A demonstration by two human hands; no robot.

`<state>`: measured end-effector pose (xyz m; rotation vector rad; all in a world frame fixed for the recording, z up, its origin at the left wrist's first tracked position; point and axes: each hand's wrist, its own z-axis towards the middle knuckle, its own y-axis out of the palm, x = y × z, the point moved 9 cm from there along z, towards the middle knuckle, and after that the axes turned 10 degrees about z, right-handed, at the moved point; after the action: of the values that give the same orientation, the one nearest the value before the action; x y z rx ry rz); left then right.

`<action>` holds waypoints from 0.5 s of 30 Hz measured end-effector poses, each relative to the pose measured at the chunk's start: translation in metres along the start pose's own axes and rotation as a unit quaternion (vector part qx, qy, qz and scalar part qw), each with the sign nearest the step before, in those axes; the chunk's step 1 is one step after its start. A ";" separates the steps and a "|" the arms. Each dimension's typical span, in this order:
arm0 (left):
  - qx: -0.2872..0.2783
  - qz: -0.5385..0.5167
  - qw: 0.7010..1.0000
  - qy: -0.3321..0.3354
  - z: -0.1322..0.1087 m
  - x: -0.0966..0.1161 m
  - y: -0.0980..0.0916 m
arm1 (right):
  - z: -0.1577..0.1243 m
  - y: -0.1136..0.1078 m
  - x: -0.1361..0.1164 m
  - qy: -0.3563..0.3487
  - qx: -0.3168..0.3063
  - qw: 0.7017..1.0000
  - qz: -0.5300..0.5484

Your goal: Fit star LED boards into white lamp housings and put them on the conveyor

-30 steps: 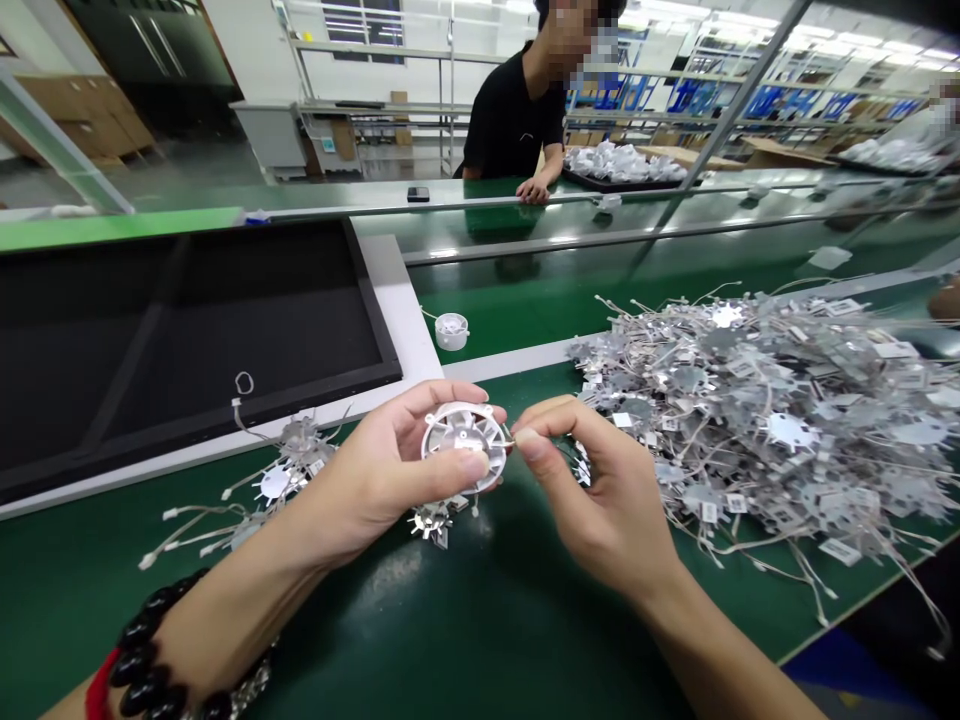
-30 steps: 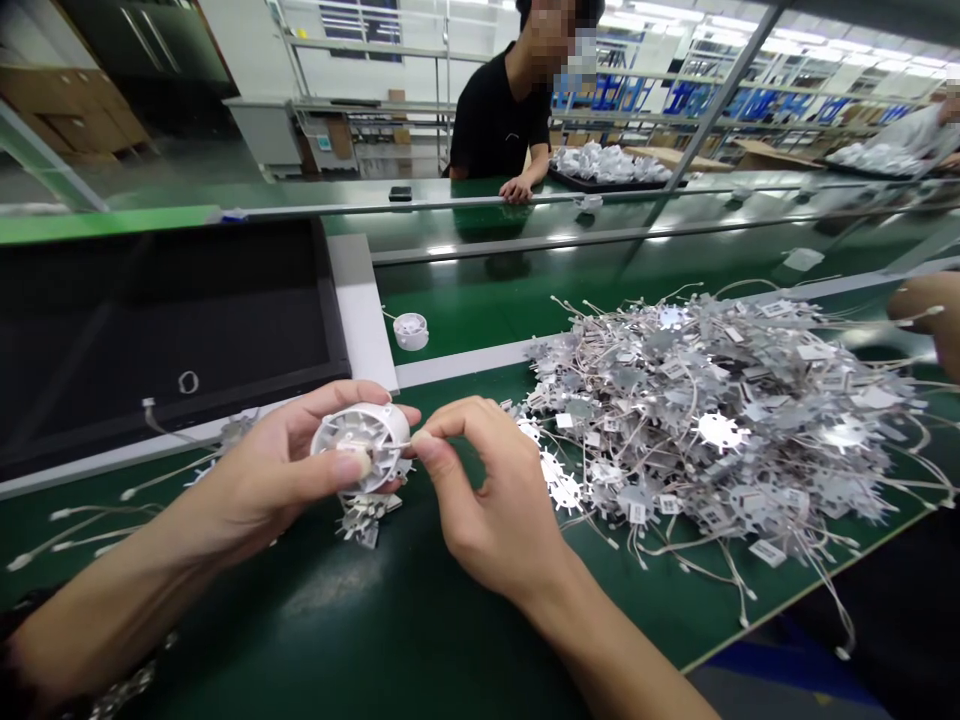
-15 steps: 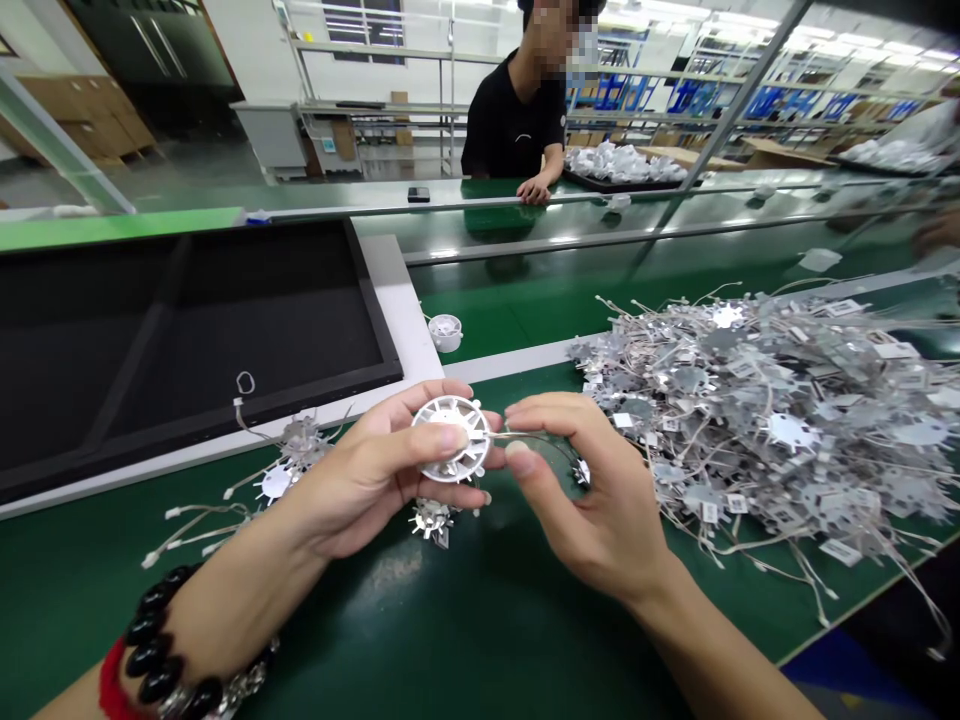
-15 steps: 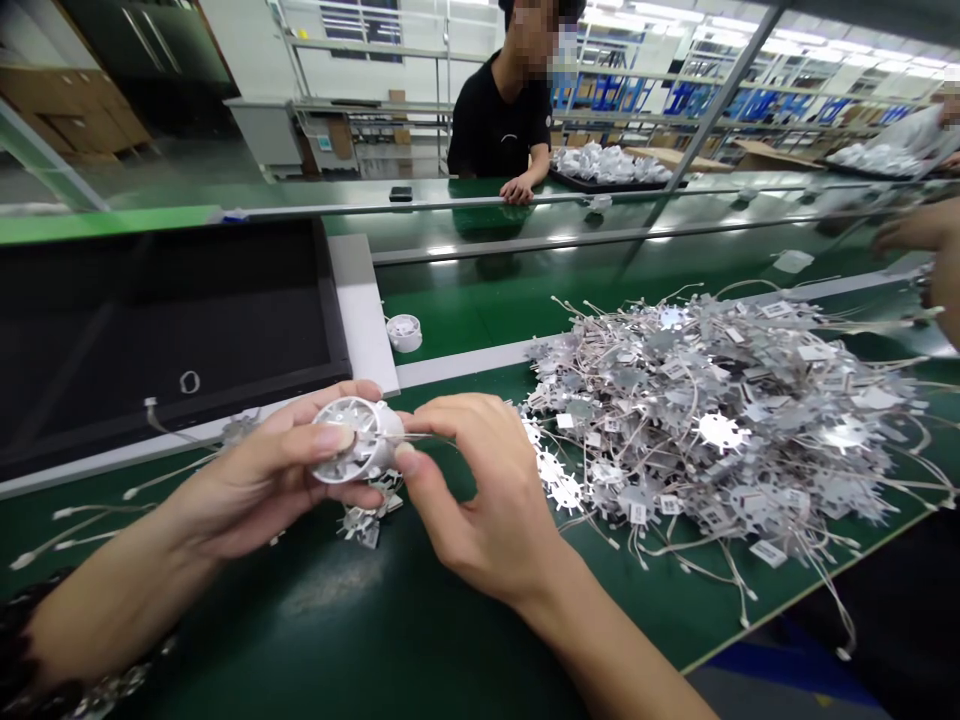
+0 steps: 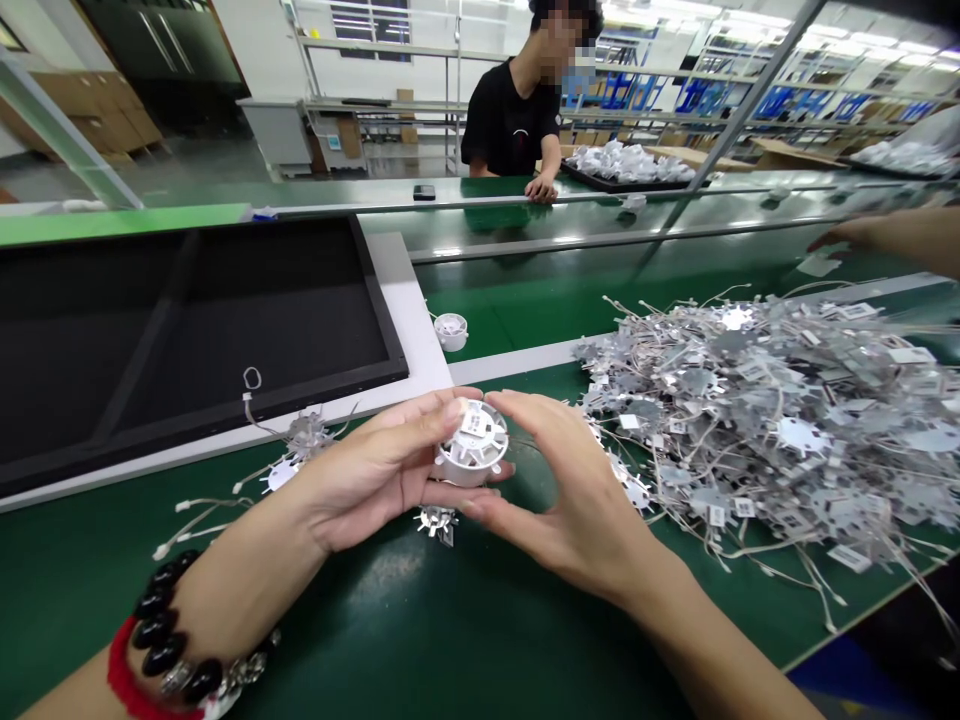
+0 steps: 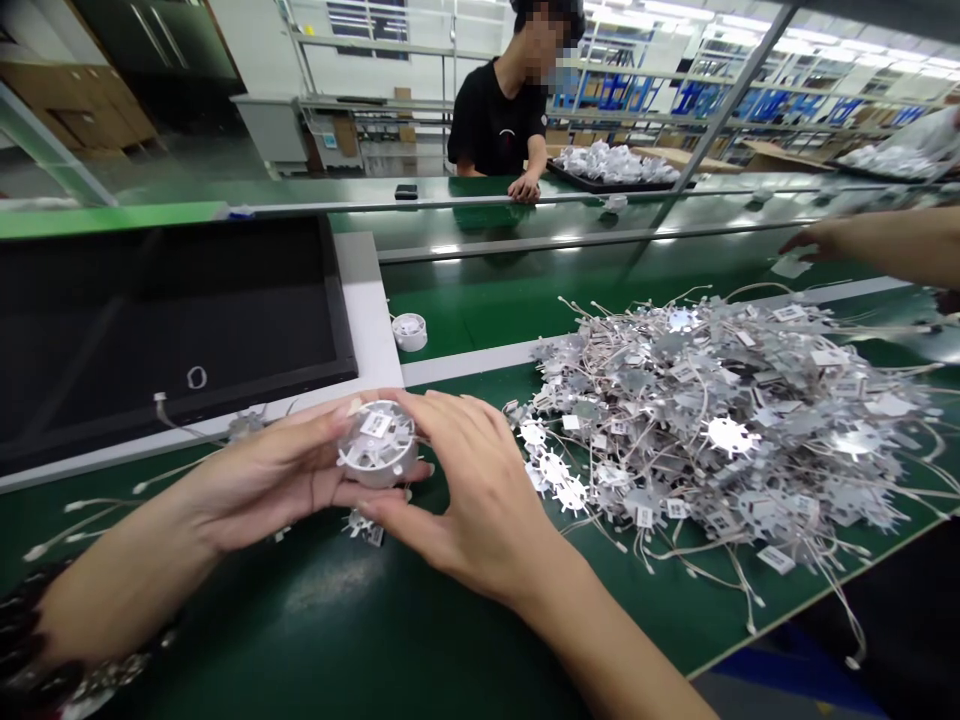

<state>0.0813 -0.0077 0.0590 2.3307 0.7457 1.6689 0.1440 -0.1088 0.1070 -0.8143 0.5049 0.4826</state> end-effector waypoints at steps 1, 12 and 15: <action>-0.005 0.001 1.000 0.002 0.000 0.000 0.001 | 0.001 0.000 0.000 0.000 -0.001 1.000 0.005; -0.007 0.145 0.989 -0.004 -0.006 0.005 0.005 | -0.003 -0.006 0.011 0.074 0.019 0.992 0.098; 0.058 0.335 0.939 0.054 -0.014 0.028 -0.008 | -0.005 -0.008 0.019 0.107 0.039 0.986 0.125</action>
<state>0.0729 0.0114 0.0841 2.7939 0.0363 2.0544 0.1626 -0.1137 0.0973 -0.7340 0.8269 0.6054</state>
